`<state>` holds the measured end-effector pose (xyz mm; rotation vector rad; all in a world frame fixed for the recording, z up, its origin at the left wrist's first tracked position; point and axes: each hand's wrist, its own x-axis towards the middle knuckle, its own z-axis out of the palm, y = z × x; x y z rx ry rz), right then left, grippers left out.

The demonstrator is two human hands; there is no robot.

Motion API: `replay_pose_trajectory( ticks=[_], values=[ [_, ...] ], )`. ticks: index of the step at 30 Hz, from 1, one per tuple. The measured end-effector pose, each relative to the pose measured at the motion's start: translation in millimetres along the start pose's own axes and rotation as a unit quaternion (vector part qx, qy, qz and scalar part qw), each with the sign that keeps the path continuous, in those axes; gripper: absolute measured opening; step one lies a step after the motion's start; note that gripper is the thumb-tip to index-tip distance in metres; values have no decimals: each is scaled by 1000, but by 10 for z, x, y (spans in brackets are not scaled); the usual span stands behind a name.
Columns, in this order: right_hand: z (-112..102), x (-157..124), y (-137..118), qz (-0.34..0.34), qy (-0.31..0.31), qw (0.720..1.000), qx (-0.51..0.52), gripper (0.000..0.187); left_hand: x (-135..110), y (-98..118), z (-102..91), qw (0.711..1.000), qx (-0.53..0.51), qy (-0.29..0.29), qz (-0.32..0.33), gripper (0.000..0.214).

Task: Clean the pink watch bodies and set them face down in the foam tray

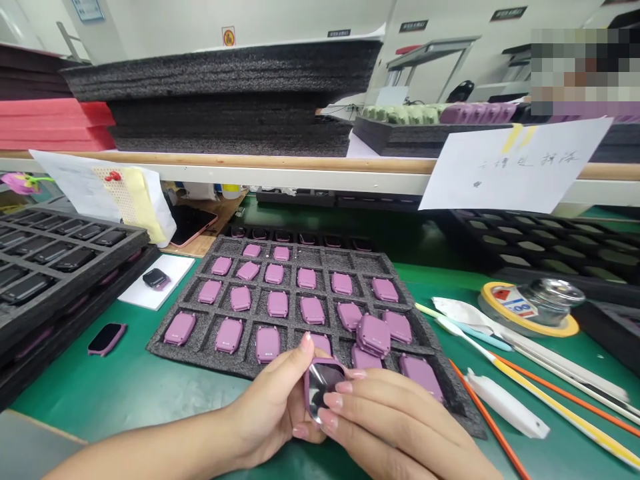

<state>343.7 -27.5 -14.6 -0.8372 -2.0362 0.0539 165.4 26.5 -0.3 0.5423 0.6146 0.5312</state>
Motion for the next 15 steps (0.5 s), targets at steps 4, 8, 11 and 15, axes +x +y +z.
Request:
replay_pose_trajectory(
  ticks=[4,8,11,15],
  values=[
    [46,146,68,-27,-5,999,-29,46,24,-68,-50,998,42,22,51,61],
    [130,192,31,99,-8,994,53,56,17,-116,-66,988,130,36,82,63],
    [132,205,20,114,-10,989,96,48,13,-94,-31,991,109,40,67,69],
    [100,207,48,105,-10,991,84,54,17,-46,16,995,76,49,41,70]
  ],
)
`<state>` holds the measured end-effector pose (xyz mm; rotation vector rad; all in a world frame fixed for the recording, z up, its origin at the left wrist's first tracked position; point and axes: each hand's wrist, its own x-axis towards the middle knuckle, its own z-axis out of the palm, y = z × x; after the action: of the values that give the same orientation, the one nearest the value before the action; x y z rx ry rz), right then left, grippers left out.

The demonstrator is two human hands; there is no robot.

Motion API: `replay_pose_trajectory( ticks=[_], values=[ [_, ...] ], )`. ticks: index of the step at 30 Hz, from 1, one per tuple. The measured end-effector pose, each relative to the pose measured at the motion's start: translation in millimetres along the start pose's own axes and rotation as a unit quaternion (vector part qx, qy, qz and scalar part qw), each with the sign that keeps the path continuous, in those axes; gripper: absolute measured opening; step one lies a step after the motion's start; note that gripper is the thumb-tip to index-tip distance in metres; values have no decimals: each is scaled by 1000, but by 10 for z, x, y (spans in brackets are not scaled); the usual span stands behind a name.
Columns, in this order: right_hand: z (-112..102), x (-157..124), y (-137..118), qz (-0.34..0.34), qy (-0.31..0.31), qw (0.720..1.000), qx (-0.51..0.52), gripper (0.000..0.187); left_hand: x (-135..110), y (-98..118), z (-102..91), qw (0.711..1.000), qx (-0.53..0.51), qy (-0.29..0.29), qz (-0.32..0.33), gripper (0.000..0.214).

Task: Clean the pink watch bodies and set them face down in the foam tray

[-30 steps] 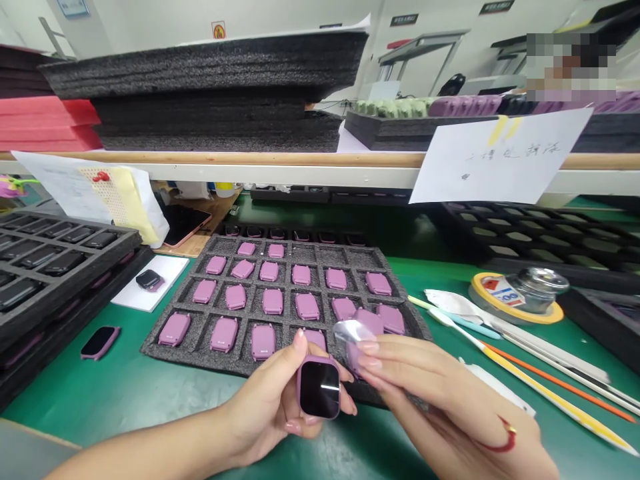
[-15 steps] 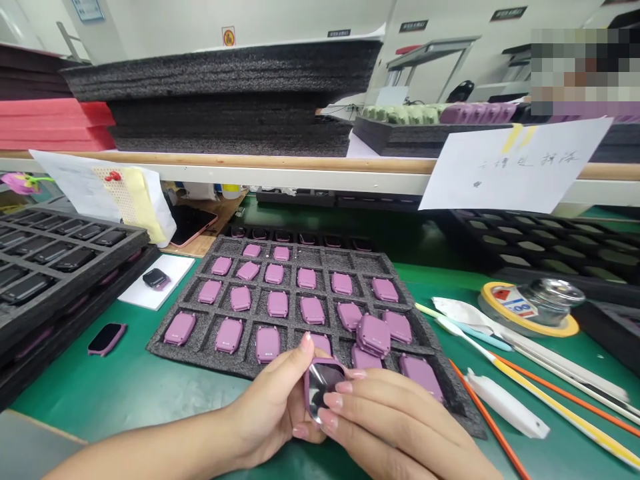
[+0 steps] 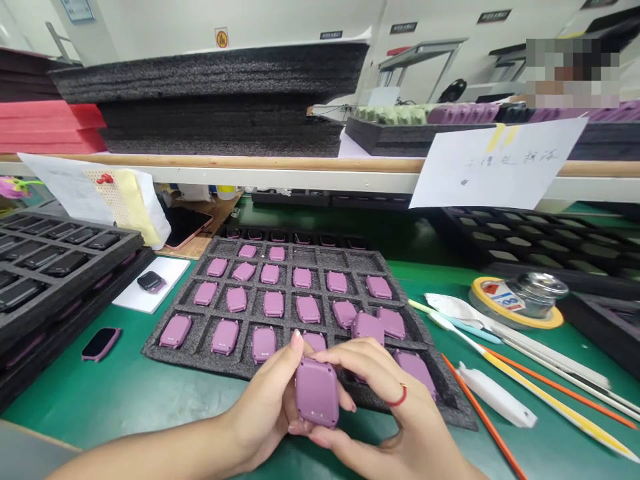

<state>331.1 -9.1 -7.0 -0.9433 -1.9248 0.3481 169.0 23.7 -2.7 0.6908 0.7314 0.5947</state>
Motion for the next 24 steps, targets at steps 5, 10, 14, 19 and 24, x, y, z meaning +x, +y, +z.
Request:
replay_pose_trajectory(
  ticks=[5,10,14,19,24],
  values=[
    [-82,11,68,-35,-21,998,-45,52,-3,-28,-18,1000,-4,12,-2,69],
    [-346,59,340,36,30,976,-214,35,-12,-72,-63,999,28,-39,-6,59],
    [-504,40,541,108,-26,964,-240,29,-19,-65,-50,996,82,-39,3,61],
    [-603,151,498,184,-135,955,-188,45,4,-67,-32,993,108,-33,-19,69],
    [-584,491,358,243,-309,876,-280,52,35,-95,-34,989,132,-48,-35,74]
  ],
)
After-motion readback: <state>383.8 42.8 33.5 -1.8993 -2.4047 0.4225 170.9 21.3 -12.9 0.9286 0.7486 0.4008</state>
